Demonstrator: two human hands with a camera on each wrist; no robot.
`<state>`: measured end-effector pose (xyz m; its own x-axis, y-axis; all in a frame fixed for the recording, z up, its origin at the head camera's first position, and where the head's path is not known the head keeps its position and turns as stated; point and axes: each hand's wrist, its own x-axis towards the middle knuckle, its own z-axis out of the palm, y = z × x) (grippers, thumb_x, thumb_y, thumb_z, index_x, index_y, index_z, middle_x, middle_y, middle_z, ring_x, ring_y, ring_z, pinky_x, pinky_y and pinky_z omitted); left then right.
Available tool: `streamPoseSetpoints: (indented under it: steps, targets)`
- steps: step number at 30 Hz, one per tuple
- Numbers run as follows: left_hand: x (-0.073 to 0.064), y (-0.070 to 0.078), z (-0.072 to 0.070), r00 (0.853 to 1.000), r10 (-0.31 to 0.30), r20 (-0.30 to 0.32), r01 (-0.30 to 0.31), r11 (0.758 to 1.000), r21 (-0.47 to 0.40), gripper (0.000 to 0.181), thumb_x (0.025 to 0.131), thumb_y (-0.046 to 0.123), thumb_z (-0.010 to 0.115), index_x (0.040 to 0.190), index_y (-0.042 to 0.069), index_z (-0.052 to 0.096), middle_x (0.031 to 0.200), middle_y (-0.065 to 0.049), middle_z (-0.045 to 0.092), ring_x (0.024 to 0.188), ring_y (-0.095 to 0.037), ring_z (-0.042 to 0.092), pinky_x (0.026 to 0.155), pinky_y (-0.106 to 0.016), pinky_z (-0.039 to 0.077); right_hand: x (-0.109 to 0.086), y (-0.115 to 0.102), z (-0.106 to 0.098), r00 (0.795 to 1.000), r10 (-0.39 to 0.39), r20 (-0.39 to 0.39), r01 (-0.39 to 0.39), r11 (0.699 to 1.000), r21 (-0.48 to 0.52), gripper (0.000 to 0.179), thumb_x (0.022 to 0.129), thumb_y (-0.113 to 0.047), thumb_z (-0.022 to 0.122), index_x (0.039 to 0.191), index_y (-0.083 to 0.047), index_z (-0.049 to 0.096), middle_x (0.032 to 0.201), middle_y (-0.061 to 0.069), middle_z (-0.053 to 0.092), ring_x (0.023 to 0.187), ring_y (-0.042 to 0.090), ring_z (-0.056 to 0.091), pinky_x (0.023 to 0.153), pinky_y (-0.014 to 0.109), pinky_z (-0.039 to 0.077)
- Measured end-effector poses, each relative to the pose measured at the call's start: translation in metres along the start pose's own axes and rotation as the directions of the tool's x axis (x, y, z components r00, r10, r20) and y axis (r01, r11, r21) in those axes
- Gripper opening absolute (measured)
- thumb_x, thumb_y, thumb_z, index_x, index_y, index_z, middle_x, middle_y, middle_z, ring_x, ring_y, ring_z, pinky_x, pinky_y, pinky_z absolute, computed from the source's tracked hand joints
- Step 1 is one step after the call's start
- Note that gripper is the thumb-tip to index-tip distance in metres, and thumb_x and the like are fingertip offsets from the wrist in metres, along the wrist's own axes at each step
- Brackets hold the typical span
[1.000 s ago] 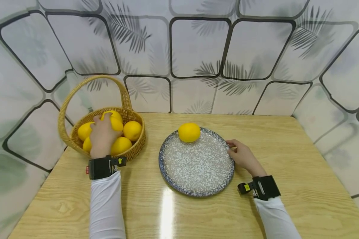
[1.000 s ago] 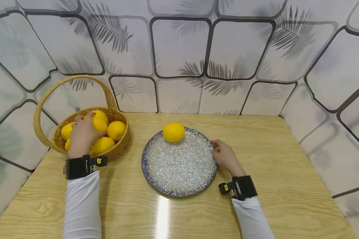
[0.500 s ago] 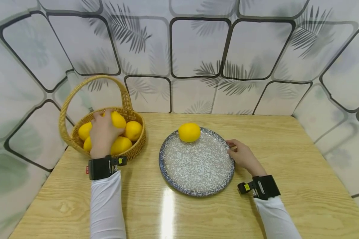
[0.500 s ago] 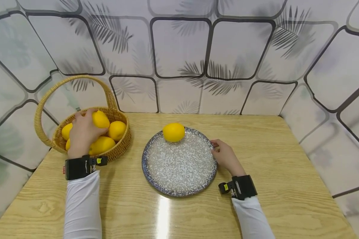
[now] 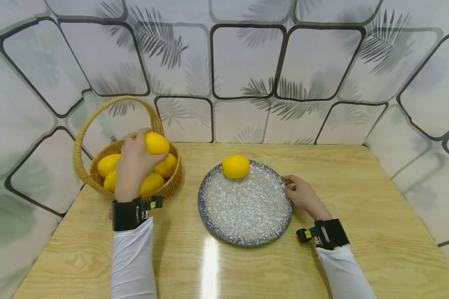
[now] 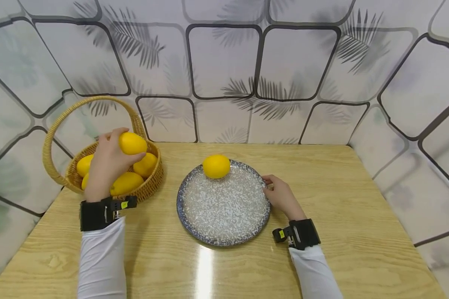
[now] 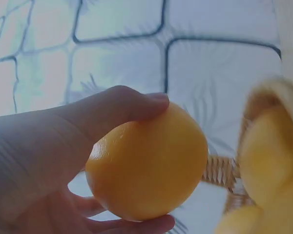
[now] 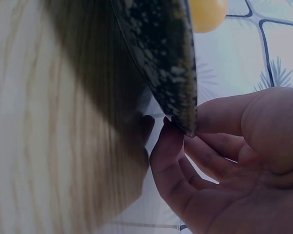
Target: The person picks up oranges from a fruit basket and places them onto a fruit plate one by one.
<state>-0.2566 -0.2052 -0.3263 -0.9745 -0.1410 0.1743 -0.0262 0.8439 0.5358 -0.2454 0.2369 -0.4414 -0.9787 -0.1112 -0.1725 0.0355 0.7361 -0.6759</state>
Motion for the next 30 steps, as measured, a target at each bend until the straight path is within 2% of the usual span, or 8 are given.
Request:
streamPoseSetpoints:
  steps: [7,11,15,20,26,30]
  targets:
    - [-0.009,0.038,0.006,0.990,0.141,0.004,-0.140,0.990,-0.019,0.083,0.084,0.035,0.081,0.154,0.017,0.041,0.154,-0.030,0.036,0.126,-0.051,0.053,0.097,-0.065,0.050,-0.002,0.000,0.003,1.000,0.005,0.007,-0.005,1.000,0.004,0.049,0.104,-0.014,0.051,0.150,-0.001,0.045,0.142,0.027,0.054,0.117,0.039,0.061,0.084,0.039,0.055]
    - [-0.014,0.061,0.014,0.974,0.225,0.002,-0.224,0.974,-0.042,0.082,0.082,0.038,0.084,0.151,0.018,0.044,0.150,-0.026,0.042,0.115,-0.046,0.061,0.090,-0.059,0.055,-0.001,0.000,0.004,1.000,-0.002,-0.005,0.002,1.000,-0.002,0.048,0.104,-0.013,0.051,0.150,-0.001,0.045,0.141,0.027,0.054,0.117,0.039,0.061,0.083,0.038,0.054]
    - [-0.020,0.080,0.028,0.962,0.272,0.014,-0.271,0.961,-0.061,0.083,0.081,0.042,0.084,0.150,0.020,0.045,0.150,-0.023,0.045,0.107,-0.042,0.067,0.083,-0.054,0.058,0.001,-0.002,0.004,1.000,-0.010,-0.003,0.010,1.000,-0.013,0.048,0.104,-0.014,0.051,0.150,0.000,0.045,0.141,0.028,0.054,0.117,0.040,0.061,0.084,0.040,0.055]
    - [-0.025,0.099,0.053,0.946,0.317,0.073,-0.314,0.948,-0.052,0.081,0.081,0.047,0.083,0.149,0.021,0.045,0.149,-0.022,0.045,0.101,-0.037,0.069,0.077,-0.048,0.061,0.000,-0.004,0.004,1.000,-0.009,0.002,0.009,1.000,-0.020,0.049,0.103,-0.013,0.052,0.149,0.000,0.045,0.141,0.028,0.054,0.117,0.040,0.061,0.083,0.039,0.055]
    - [-0.028,0.119,0.092,0.903,0.417,0.103,-0.416,0.909,-0.035,0.077,0.080,0.048,0.083,0.143,0.020,0.049,0.140,-0.020,0.051,0.105,-0.033,0.066,0.077,-0.047,0.062,-0.002,-0.003,0.000,1.000,-0.001,0.000,0.001,1.000,-0.016,0.048,0.104,-0.013,0.051,0.150,-0.001,0.044,0.142,0.028,0.053,0.119,0.041,0.060,0.088,0.043,0.055]
    - [-0.029,0.130,0.112,0.880,0.460,0.119,-0.458,0.888,-0.041,0.077,0.079,0.046,0.084,0.142,0.018,0.051,0.138,-0.019,0.053,0.113,-0.033,0.063,0.080,-0.047,0.061,0.000,-0.004,-0.001,1.000,-0.004,0.003,0.004,1.000,-0.009,0.048,0.104,-0.013,0.051,0.150,0.000,0.044,0.142,0.029,0.053,0.119,0.042,0.060,0.088,0.044,0.055]
